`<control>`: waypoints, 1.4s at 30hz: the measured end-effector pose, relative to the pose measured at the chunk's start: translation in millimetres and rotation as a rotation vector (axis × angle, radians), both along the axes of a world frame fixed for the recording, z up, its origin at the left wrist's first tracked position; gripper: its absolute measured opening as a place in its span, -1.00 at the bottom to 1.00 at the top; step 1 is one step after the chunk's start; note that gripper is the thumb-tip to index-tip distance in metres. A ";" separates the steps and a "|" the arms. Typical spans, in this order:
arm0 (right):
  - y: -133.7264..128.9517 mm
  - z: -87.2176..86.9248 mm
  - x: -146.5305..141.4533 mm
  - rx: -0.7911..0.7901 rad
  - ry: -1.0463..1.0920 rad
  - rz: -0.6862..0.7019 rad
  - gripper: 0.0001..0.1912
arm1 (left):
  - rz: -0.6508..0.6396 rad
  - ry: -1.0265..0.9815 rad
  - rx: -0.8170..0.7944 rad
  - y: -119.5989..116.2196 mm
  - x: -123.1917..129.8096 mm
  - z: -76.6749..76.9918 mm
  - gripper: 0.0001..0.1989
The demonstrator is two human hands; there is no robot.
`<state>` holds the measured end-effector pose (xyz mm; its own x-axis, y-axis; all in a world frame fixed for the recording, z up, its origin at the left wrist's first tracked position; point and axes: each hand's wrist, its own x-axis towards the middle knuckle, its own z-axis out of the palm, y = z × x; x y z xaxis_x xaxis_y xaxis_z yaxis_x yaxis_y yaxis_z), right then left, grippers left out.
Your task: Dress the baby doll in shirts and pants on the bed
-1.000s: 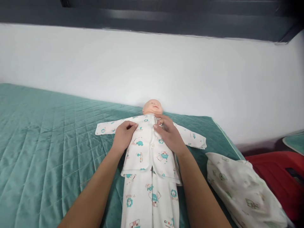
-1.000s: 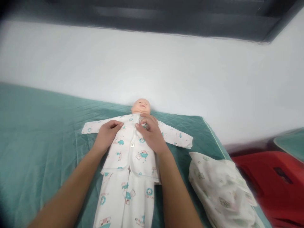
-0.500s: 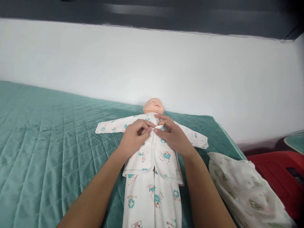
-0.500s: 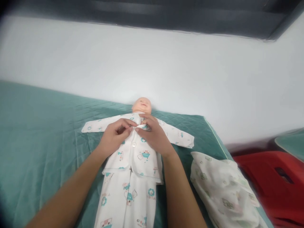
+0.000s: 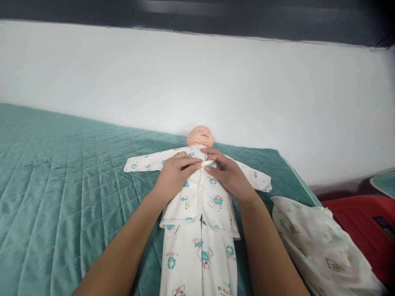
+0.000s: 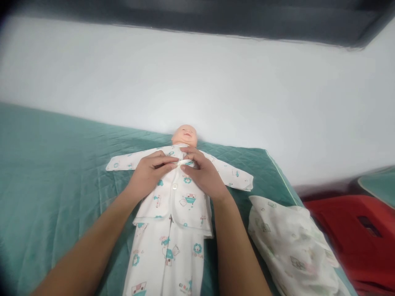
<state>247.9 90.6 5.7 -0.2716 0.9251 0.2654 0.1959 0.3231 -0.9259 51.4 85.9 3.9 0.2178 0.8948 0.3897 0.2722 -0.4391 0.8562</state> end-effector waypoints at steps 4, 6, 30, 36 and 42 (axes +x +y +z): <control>0.8 -1.2 -2.8 0.022 0.012 -0.012 -0.97 | -0.100 0.017 -0.087 3.2 -3.5 6.6 -0.80; 0.9 -1.1 -4.6 0.023 -0.008 -0.042 -0.97 | -0.095 0.009 -0.108 3.8 -3.4 8.3 -0.80; -14.4 24.2 6.1 0.186 -0.190 -0.005 -0.94 | -0.089 0.059 -0.102 -13.8 -18.6 10.9 -0.88; -25.1 22.2 -11.6 0.399 -0.401 -0.140 -0.91 | -0.117 0.039 -0.046 -21.0 -27.1 7.9 -0.84; -43.3 12.8 -14.7 0.437 -0.364 -0.307 -0.97 | -0.184 0.207 0.093 -27.8 -21.0 13.9 -0.79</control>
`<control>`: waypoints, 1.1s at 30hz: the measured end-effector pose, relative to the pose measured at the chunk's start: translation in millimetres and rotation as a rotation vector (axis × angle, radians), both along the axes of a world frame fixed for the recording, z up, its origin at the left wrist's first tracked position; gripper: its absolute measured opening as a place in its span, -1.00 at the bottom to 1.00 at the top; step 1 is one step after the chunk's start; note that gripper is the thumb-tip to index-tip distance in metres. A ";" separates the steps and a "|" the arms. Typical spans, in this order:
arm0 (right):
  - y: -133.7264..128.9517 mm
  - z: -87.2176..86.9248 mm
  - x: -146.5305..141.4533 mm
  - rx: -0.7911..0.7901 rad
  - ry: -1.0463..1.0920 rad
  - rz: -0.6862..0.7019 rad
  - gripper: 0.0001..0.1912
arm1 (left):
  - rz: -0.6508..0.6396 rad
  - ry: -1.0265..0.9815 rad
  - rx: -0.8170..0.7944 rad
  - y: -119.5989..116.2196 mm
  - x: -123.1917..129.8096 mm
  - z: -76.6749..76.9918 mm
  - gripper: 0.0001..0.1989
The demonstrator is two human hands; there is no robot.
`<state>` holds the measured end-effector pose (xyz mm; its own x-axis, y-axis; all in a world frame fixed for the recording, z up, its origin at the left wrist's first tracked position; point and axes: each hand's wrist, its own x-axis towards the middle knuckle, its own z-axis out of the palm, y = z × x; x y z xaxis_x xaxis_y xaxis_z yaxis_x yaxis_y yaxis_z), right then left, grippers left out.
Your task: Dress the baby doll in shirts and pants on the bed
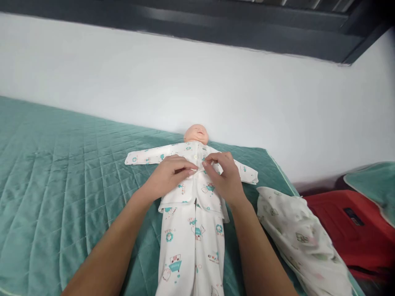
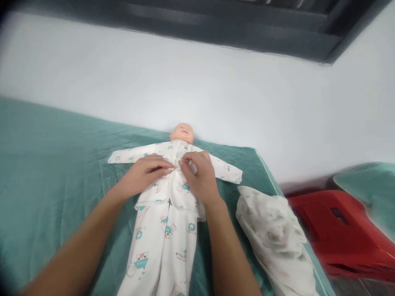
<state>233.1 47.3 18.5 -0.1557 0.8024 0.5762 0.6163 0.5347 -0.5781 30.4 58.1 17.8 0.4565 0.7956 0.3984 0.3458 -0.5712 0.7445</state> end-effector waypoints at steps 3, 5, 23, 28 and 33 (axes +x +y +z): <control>-8.4 -1.6 -0.4 -0.065 -0.076 0.063 -0.91 | -0.058 0.101 0.032 -0.8 -2.4 3.4 -0.77; -14.1 -3.5 0.3 -0.123 -0.048 0.092 -0.89 | -0.105 0.119 0.017 -1.5 -5.6 6.1 -0.76; -16.2 -10.8 4.0 -0.203 0.033 0.193 -0.88 | -0.117 0.153 -0.087 -1.6 -1.0 9.7 -0.80; -16.4 -8.0 1.6 -0.157 0.102 0.171 -0.83 | -0.109 0.142 -0.083 -1.0 -0.2 6.7 -0.80; -19.3 -6.3 0.4 -0.254 0.120 0.118 -0.82 | -0.111 0.146 -0.072 -1.3 0.0 6.1 -0.79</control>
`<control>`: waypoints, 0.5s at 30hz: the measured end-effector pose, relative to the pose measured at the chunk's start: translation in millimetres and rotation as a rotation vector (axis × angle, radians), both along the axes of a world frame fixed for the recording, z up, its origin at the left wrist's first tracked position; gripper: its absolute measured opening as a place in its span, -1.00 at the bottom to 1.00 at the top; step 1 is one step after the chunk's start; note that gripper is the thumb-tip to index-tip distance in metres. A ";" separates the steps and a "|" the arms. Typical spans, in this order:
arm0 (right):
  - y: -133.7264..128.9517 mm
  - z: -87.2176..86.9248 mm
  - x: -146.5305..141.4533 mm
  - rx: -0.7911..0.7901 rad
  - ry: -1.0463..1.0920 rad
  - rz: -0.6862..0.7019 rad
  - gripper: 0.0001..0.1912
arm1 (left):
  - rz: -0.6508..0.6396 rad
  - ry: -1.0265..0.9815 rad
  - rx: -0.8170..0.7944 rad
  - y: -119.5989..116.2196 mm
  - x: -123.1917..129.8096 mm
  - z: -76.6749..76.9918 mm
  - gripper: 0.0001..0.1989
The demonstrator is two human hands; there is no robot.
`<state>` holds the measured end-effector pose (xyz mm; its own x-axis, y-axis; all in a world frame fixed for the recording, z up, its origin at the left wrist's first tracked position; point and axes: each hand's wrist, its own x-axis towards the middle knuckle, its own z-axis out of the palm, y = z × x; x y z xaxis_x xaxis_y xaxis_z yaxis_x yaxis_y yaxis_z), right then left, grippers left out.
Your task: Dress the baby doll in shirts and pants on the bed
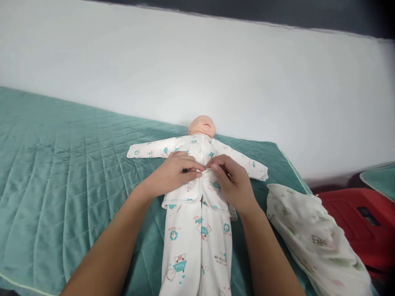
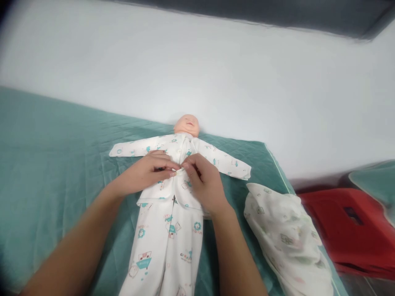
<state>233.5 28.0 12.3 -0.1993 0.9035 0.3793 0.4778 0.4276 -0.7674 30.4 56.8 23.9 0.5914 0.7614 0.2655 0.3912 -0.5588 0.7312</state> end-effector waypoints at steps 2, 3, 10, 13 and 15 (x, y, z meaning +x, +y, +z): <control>-0.5 1.5 0.2 -0.024 -0.086 0.000 -0.88 | -0.005 0.008 0.001 -0.1 -0.2 0.2 -0.79; -0.3 2.5 0.6 -0.031 -0.132 0.006 -0.90 | -0.009 0.011 0.002 0.0 -0.4 0.1 -0.80; 4.8 13.3 3.9 0.034 -0.299 0.089 -0.81 | -0.008 0.033 0.011 -0.1 0.2 -1.2 -0.80; 4.8 20.7 5.7 -0.007 -0.320 0.096 -0.78 | -0.002 0.058 0.024 -0.2 1.4 -1.0 -0.79; 3.5 26.0 7.2 -0.047 -0.322 0.103 -0.77 | 0.001 0.075 0.035 0.3 2.0 -1.5 -0.80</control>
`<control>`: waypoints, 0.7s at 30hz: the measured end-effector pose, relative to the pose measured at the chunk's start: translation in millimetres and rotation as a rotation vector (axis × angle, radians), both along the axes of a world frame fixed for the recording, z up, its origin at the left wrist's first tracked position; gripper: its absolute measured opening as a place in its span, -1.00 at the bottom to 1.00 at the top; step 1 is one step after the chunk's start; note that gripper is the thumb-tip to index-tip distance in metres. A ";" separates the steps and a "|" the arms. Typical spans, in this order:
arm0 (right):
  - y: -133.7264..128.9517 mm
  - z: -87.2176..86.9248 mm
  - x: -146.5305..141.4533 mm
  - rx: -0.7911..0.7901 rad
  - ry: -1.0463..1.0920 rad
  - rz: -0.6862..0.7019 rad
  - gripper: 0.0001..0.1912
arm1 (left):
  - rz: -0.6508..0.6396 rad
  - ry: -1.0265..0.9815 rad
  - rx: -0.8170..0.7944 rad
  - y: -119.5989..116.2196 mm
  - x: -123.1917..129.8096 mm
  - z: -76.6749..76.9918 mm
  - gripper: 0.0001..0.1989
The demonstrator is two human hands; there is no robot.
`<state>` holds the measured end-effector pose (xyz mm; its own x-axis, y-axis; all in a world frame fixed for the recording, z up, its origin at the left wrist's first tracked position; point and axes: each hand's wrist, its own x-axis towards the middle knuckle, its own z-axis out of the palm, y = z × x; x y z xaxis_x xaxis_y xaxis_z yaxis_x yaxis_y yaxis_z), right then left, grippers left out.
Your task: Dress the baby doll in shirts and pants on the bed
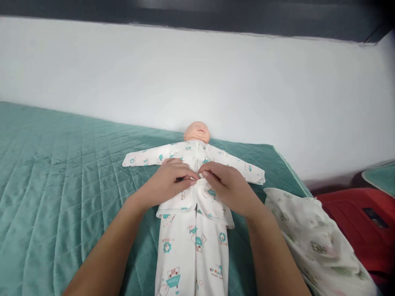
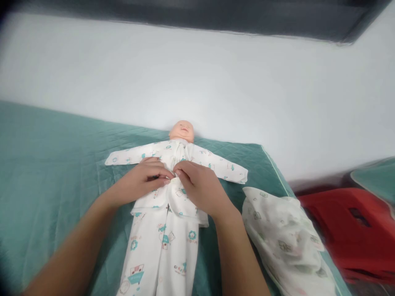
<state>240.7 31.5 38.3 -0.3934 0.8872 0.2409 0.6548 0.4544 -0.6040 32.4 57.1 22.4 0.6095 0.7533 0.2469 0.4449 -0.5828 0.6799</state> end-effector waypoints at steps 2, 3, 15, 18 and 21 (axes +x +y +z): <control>-1.8 4.7 1.1 -0.028 -0.006 -0.001 -0.77 | 0.005 0.016 0.012 0.5 0.5 -0.8 -0.81; -2.7 6.6 1.5 -0.041 -0.013 -0.002 -0.78 | 0.009 0.021 0.017 0.6 0.9 -1.2 -0.81; -4.3 2.7 -0.6 -0.156 0.047 -0.067 -0.83 | 0.058 -0.067 -0.036 1.0 3.6 -2.7 -0.86; -4.5 2.4 -1.2 -0.253 0.158 -0.073 -0.86 | 0.093 -0.101 -0.066 1.0 3.7 -3.4 -0.87; -4.9 2.9 -0.6 -0.303 0.227 -0.044 -0.86 | 0.111 -0.107 -0.069 0.3 5.2 -3.5 -0.88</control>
<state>240.1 26.5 41.2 -0.3204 0.9464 0.0417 0.5037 0.2075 -0.8386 37.6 57.4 18.8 0.4947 0.8321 0.2509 0.4270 -0.4842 0.7637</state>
